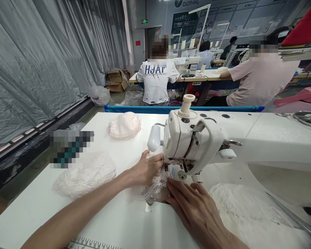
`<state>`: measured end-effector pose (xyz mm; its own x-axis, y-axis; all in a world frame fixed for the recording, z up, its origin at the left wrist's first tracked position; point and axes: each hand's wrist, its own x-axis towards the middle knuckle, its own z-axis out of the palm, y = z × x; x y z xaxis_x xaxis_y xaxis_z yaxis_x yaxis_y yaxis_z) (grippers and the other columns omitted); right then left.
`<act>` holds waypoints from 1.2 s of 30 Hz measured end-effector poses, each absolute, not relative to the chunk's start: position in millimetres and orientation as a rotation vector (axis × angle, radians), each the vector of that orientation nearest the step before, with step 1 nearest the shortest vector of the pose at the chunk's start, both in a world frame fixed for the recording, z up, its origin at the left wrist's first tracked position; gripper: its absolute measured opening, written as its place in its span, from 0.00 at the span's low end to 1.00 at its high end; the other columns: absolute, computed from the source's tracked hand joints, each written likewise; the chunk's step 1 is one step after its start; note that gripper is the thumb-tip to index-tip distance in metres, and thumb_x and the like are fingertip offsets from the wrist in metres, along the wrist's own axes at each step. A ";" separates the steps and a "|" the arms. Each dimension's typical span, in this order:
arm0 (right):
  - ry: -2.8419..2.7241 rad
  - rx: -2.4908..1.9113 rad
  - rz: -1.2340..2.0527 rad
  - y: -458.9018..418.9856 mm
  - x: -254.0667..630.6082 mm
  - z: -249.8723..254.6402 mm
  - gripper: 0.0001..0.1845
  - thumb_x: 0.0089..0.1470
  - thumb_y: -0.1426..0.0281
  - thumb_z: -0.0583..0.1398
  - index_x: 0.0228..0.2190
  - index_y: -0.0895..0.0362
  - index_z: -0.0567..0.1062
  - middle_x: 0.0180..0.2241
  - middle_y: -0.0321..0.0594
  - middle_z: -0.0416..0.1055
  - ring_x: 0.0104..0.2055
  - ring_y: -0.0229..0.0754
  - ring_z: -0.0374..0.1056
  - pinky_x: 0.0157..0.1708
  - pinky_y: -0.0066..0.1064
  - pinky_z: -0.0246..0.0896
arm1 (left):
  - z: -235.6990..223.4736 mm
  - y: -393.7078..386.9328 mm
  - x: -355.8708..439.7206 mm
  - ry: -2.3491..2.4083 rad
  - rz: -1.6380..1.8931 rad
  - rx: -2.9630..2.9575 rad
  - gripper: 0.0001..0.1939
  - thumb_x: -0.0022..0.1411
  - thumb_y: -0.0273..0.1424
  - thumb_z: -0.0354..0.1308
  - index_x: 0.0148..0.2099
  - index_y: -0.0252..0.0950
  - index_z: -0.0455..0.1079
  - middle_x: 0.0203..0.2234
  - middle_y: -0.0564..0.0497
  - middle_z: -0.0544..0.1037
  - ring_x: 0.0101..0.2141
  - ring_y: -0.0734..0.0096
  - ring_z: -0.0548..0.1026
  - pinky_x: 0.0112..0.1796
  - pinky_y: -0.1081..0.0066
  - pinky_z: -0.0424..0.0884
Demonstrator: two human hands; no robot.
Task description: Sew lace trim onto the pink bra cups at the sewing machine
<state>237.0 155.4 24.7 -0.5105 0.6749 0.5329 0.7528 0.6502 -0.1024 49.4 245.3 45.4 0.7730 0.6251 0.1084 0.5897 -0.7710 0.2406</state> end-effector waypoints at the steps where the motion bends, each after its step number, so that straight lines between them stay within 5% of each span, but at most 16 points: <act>1: -2.328 -1.110 -0.190 155.5 236.9 24.7 0.18 0.65 0.69 0.46 0.42 0.60 0.73 0.42 0.47 0.74 0.31 0.41 0.70 0.31 0.34 0.54 | 45.1 244.7 49.3 0.959 0.282 2.771 0.06 0.55 0.21 0.54 0.31 0.36 0.61 0.26 0.56 0.71 0.28 0.71 0.71 0.53 0.54 0.57; 5: -2.310 -1.108 -0.176 155.6 236.5 24.8 0.17 0.65 0.70 0.45 0.42 0.60 0.73 0.42 0.47 0.74 0.33 0.41 0.70 0.32 0.34 0.53 | 44.1 225.3 50.0 1.052 0.427 2.780 0.07 0.59 0.21 0.51 0.39 0.35 0.63 0.37 0.48 0.73 0.37 0.66 0.72 0.54 0.52 0.52; 8: -2.289 -1.089 -0.140 156.6 236.7 25.6 0.18 0.65 0.69 0.45 0.39 0.59 0.73 0.40 0.45 0.75 0.32 0.39 0.70 0.32 0.33 0.52 | 43.7 198.2 51.4 1.038 0.601 2.814 0.09 0.63 0.30 0.52 0.46 0.35 0.63 0.44 0.46 0.71 0.44 0.65 0.70 0.52 0.55 0.55; 11: -2.286 -1.107 -0.107 158.9 238.1 26.7 0.18 0.65 0.67 0.45 0.37 0.58 0.73 0.40 0.44 0.74 0.29 0.38 0.69 0.31 0.32 0.53 | 40.1 178.3 52.7 1.034 0.648 2.852 0.09 0.61 0.35 0.55 0.41 0.34 0.65 0.35 0.50 0.73 0.37 0.68 0.72 0.46 0.59 0.60; 13: -2.293 -1.135 -0.121 161.1 239.4 27.3 0.18 0.65 0.66 0.46 0.38 0.57 0.73 0.42 0.45 0.73 0.30 0.38 0.69 0.30 0.31 0.54 | 35.6 173.5 52.9 1.082 0.711 2.908 0.03 0.62 0.28 0.53 0.35 0.33 0.66 0.30 0.52 0.73 0.32 0.71 0.71 0.44 0.61 0.61; 17: -2.320 -1.143 -0.182 165.2 240.8 28.0 0.17 0.65 0.67 0.46 0.41 0.57 0.72 0.43 0.46 0.73 0.30 0.37 0.70 0.29 0.30 0.55 | 28.9 174.6 52.6 1.105 0.876 2.971 0.10 0.61 0.18 0.48 0.30 0.33 0.66 0.27 0.53 0.73 0.28 0.75 0.69 0.39 0.64 0.63; 22: -2.276 -1.077 -0.185 167.3 241.9 25.5 0.15 0.61 0.76 0.49 0.34 0.56 0.74 0.42 0.42 0.74 0.29 0.36 0.70 0.28 0.29 0.54 | 30.9 172.5 53.7 1.053 0.876 3.085 0.07 0.63 0.22 0.50 0.33 0.32 0.68 0.27 0.51 0.73 0.31 0.71 0.71 0.38 0.63 0.65; 26: -2.292 -1.020 -0.154 167.3 244.3 24.6 0.15 0.58 0.81 0.49 0.34 0.57 0.74 0.41 0.42 0.75 0.31 0.38 0.71 0.28 0.28 0.53 | 35.3 170.1 54.9 1.068 0.838 3.216 0.10 0.60 0.15 0.49 0.35 0.30 0.69 0.27 0.50 0.73 0.31 0.72 0.72 0.36 0.66 0.67; 36: -2.310 -0.962 -0.131 167.1 244.6 30.1 0.17 0.57 0.81 0.47 0.32 0.59 0.74 0.37 0.42 0.77 0.27 0.37 0.69 0.25 0.29 0.52 | 32.0 167.3 53.0 1.022 0.895 3.366 0.11 0.58 0.14 0.49 0.29 0.31 0.68 0.25 0.49 0.73 0.33 0.68 0.72 0.40 0.64 0.68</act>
